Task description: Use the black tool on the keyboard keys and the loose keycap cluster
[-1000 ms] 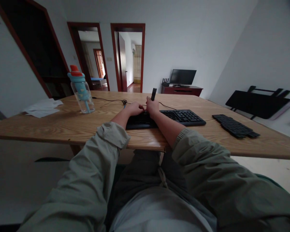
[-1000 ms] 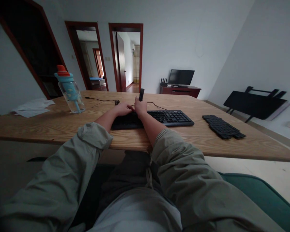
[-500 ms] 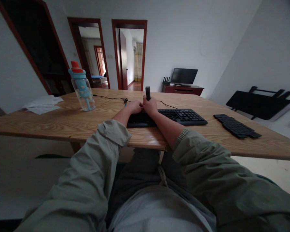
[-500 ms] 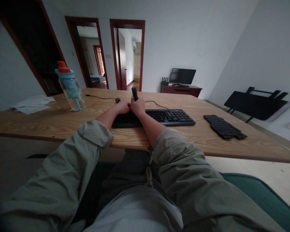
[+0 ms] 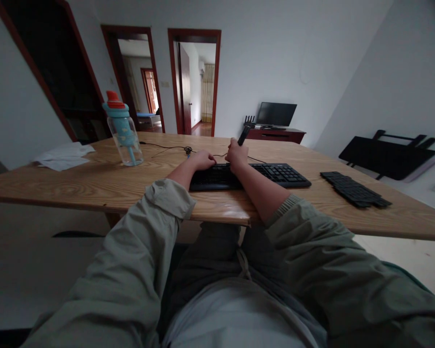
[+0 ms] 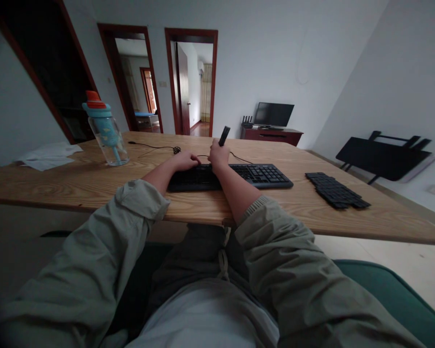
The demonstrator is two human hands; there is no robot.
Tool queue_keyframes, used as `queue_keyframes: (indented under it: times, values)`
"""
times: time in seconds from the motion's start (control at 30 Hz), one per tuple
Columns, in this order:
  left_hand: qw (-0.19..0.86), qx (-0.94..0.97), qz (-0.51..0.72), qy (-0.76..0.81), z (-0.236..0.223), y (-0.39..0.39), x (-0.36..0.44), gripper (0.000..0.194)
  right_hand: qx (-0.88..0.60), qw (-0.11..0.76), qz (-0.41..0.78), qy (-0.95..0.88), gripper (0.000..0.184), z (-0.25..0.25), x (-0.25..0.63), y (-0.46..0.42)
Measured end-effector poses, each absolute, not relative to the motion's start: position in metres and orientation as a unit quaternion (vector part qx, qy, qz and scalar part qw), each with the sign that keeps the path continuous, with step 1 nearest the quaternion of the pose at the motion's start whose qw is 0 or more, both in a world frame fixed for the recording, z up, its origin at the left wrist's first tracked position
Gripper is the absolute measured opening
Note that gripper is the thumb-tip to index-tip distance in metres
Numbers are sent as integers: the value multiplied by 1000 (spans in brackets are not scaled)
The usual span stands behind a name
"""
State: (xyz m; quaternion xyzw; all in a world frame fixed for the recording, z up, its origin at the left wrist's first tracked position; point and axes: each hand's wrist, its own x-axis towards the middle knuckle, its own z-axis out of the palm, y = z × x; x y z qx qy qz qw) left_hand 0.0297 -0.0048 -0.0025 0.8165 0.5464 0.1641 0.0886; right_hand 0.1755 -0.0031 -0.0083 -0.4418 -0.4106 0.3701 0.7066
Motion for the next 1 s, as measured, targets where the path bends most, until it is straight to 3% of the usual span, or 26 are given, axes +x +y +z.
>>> queue_keyframes:
  times: [0.27,0.5,0.77,1.0]
  values:
    - [99,815,158,549,-1,-5,27,32,-370,734,447,-353,33,26,201,-34]
    - [108,816,167,542,-5,3,23,32,-352,787,350,-366,37,44,335,-92]
    - [126,801,172,559,0,-2,24,30,-435,837,166,-287,50,10,515,-177]
    - [104,813,163,549,2,-3,25,35,-462,831,160,-266,45,-22,531,-192]
